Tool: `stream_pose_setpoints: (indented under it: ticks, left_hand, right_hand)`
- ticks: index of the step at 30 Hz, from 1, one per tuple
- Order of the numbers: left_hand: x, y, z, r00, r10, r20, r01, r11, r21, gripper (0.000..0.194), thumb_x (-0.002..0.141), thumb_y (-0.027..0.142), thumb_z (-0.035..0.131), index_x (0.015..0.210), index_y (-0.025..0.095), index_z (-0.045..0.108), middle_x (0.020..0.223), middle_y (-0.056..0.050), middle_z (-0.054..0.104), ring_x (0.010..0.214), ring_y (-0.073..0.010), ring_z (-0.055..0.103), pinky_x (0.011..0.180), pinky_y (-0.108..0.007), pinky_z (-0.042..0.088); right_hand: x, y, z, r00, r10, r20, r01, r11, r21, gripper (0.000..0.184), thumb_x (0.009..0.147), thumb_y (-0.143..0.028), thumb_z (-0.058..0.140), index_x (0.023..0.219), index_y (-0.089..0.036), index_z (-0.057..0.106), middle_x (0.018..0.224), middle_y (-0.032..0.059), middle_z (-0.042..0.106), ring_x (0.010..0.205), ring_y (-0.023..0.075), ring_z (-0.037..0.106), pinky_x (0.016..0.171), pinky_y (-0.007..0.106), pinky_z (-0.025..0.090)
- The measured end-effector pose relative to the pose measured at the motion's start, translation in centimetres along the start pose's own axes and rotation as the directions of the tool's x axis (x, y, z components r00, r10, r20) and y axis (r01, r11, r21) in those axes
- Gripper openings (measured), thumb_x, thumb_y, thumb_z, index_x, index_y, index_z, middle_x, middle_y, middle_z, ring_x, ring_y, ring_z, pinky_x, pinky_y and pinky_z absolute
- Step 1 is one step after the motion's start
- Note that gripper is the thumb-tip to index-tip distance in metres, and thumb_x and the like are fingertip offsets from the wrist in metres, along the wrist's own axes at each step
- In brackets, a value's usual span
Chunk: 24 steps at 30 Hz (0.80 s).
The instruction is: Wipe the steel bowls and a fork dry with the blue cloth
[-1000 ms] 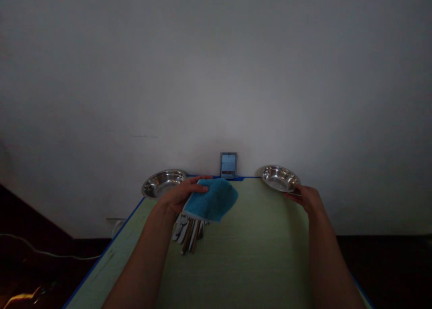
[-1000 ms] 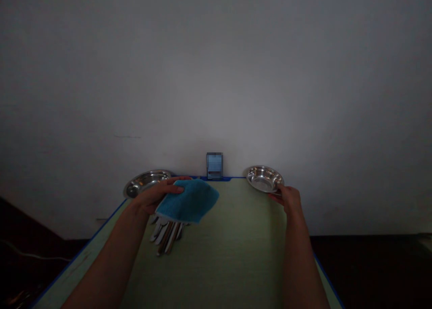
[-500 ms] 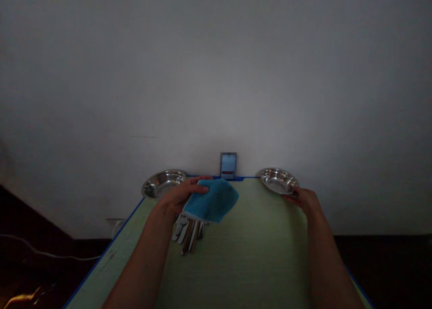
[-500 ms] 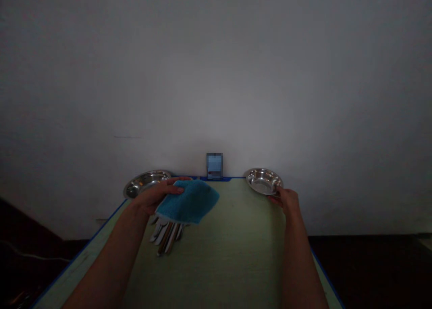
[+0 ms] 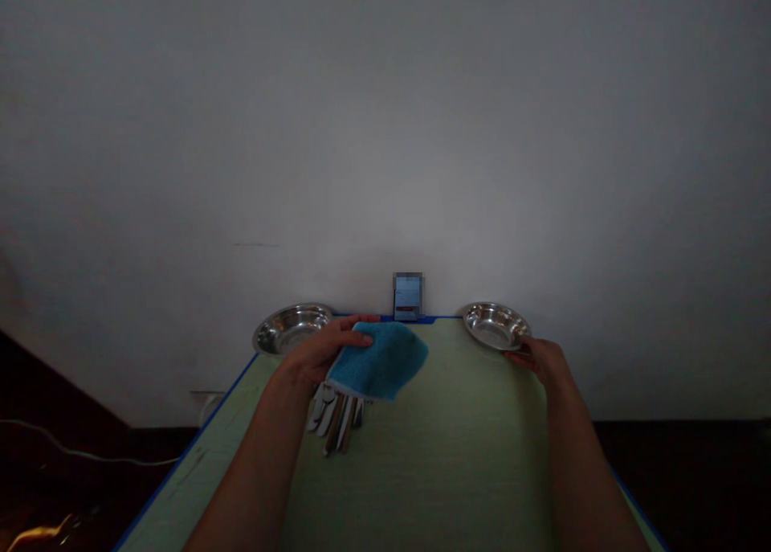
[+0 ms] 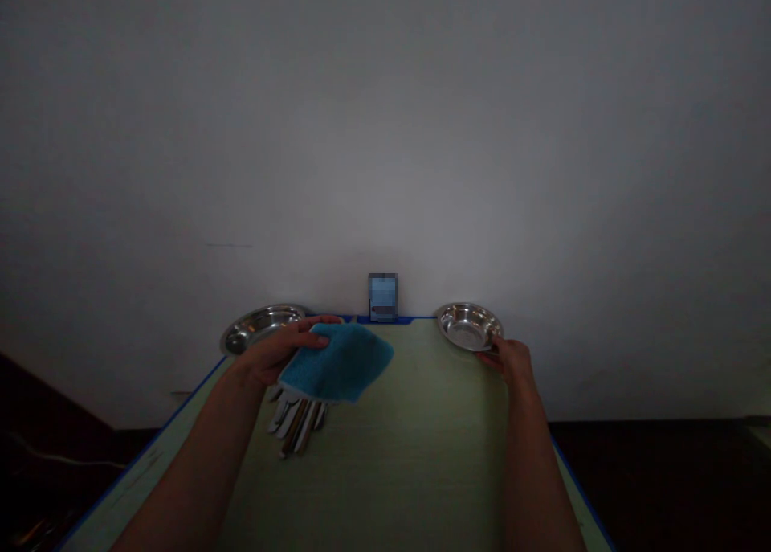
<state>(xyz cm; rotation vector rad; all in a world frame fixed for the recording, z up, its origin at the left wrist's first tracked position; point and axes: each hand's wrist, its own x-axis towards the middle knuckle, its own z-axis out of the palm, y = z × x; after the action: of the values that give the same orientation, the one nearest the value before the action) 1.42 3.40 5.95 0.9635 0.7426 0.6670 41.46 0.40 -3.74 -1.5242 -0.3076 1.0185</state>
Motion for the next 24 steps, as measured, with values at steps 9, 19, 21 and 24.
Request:
stream_pose_setpoints:
  ticks: [9,19,21,24]
  left_hand:
    - [-0.01,0.08,0.03,1.0,0.005,0.01,-0.005,1.0,0.02,0.063,0.057,0.011,0.078,0.116,0.017,0.057,0.095,-0.008,0.07,0.076,-0.021,0.067,0.074,-0.033,0.052]
    - [0.04,0.06,-0.11,1.0,-0.001,0.021,0.0,1.0,0.028,0.071,0.056,0.013,0.08,0.121,0.018,0.053,0.099,-0.008,0.069,0.076,-0.0213,0.067,0.073,-0.034,0.052]
    - [0.05,0.08,-0.11,1.0,-0.003,0.021,0.003,1.0,0.029,0.07,0.056,0.013,0.08,0.121,0.018,0.054,0.098,-0.008,0.069,0.075,-0.0207,0.067,0.072,-0.034,0.052]
    - [0.1,0.09,-0.14,1.0,-0.007,0.025,0.006,1.0,0.029,0.069,0.056,0.013,0.079,0.12,0.017,0.055,0.099,-0.008,0.069,0.074,-0.0205,0.067,0.072,-0.034,0.052]
  right_hand:
    - [-0.05,0.14,0.18,1.0,0.022,0.001,-0.022,1.0,0.001,0.033,0.089,-0.035,0.054,0.118,-0.018,0.054,0.118,0.0083,0.056,0.099,0.0203,0.058,0.081,0.041,0.051]
    - [-0.02,0.16,0.1,0.999,0.035,0.012,-0.035,0.999,0.0,0.035,0.089,-0.035,0.055,0.118,-0.016,0.053,0.118,0.0085,0.056,0.099,0.0208,0.058,0.082,0.042,0.051]
    - [-0.09,0.17,0.11,0.999,0.039,0.011,-0.039,0.999,-0.002,0.035,0.089,-0.035,0.055,0.118,-0.017,0.053,0.118,0.0085,0.056,0.099,0.0208,0.058,0.082,0.042,0.051]
    - [-0.17,0.18,0.17,0.999,0.043,0.0,-0.043,0.999,0.0,0.035,0.089,-0.035,0.055,0.118,-0.017,0.053,0.118,0.0084,0.056,0.099,0.0208,0.058,0.081,0.042,0.051]
